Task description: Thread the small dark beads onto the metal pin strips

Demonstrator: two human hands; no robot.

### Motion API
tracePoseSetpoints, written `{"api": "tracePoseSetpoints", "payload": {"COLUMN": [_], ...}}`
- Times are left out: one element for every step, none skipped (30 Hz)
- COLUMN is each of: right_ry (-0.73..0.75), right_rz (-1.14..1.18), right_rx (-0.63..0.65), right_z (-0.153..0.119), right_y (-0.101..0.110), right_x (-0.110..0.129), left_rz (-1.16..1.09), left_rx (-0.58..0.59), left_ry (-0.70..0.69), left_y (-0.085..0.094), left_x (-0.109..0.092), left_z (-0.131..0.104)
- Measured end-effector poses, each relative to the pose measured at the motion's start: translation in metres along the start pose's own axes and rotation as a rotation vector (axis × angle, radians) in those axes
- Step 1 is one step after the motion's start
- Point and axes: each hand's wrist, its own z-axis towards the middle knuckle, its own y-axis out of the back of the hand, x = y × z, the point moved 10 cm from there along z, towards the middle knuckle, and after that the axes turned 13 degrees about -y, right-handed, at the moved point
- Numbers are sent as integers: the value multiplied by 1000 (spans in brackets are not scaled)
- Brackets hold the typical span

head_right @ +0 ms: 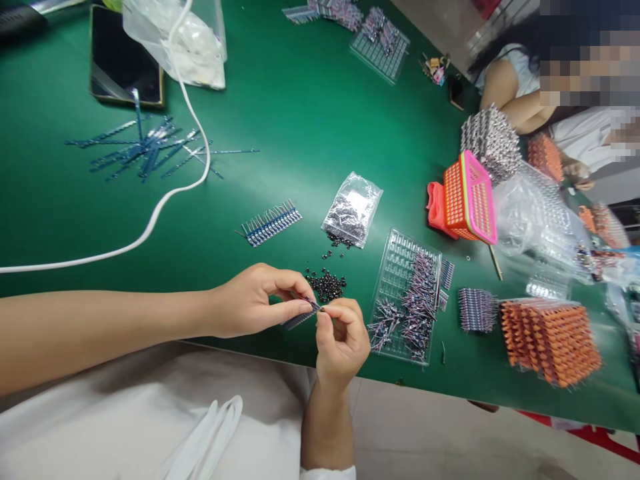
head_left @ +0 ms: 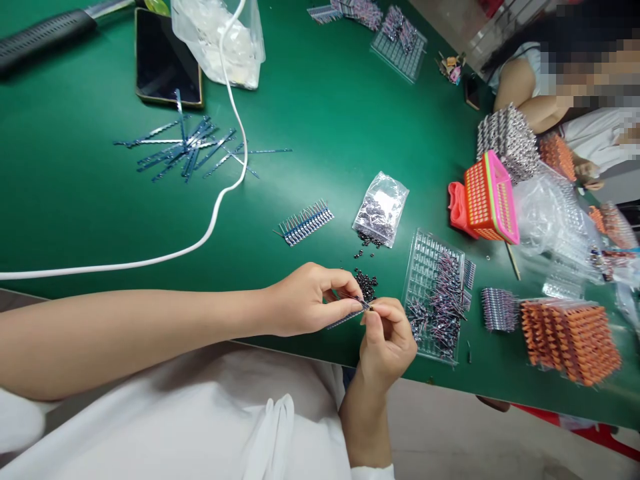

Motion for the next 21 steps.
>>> {"api": "tracePoseSetpoints", "payload": {"right_ry": [2, 3, 4, 3, 3, 3, 4, 5, 6, 5, 3, 1, -2, -3, -2, 0, 1, 3, 4, 6, 8], "right_rz": [5, 6, 4, -1, -4, -7, -8, -8, -4, 3, 12, 21, 26, 28, 24, 14, -2, -18, -34, -43, -44], "right_rx": [0, 1, 0, -1, -2, -4, -4, -3, 0, 2, 4, 6, 7, 7, 7, 6, 5, 3, 1, 0, -1], "right_z": [0, 0, 0, 0, 0, 0, 0, 0, 0, 0, 0, 0, 0, 0, 0, 0, 0, 0, 0, 0, 0], "right_y": [0, 0, 0, 0, 0, 0, 0, 0, 0, 0, 0, 0, 0, 0, 0, 0, 0, 0, 0, 0, 0], "right_x": [0, 0, 1, 1, 1, 1, 1, 1, 1, 1, 0, 0, -1, -1, -1, 0, 0, 0, 1, 1, 1], "left_rz": [-1, 0, 0, 1, 4, 7, 12, 18, 24, 27, 28, 27, 26, 25, 27, 31, 35, 38, 40, 42, 44], "left_rx": [1, 2, 1, 0, -3, -6, -10, -13, -13, -11, -10, -9, -8, -8, -7, -8, -6, -4, -4, -5, -6], "left_ry": [-2, -5, -8, -11, -13, -15, -17, -18, -18, -17, -16, -13, -12, -13, -16, -19, -23, -25, -26, -26, -24], "left_y": [0, 0, 0, 0, 0, 1, 1, 1, 2, 2, 2, 2, 2, 2, 2, 2, 2, 2, 2, 2, 2], "left_x": [0, 0, 0, 0, -1, -1, -1, -1, -1, 0, 0, 0, 0, 0, 0, 0, 0, 0, 1, 1, 1], "left_z": [0, 0, 0, 0, 0, 0, 0, 0, 0, 0, 0, 0, 1, 1, 1, 1, 1, 1, 1, 1, 0]}}
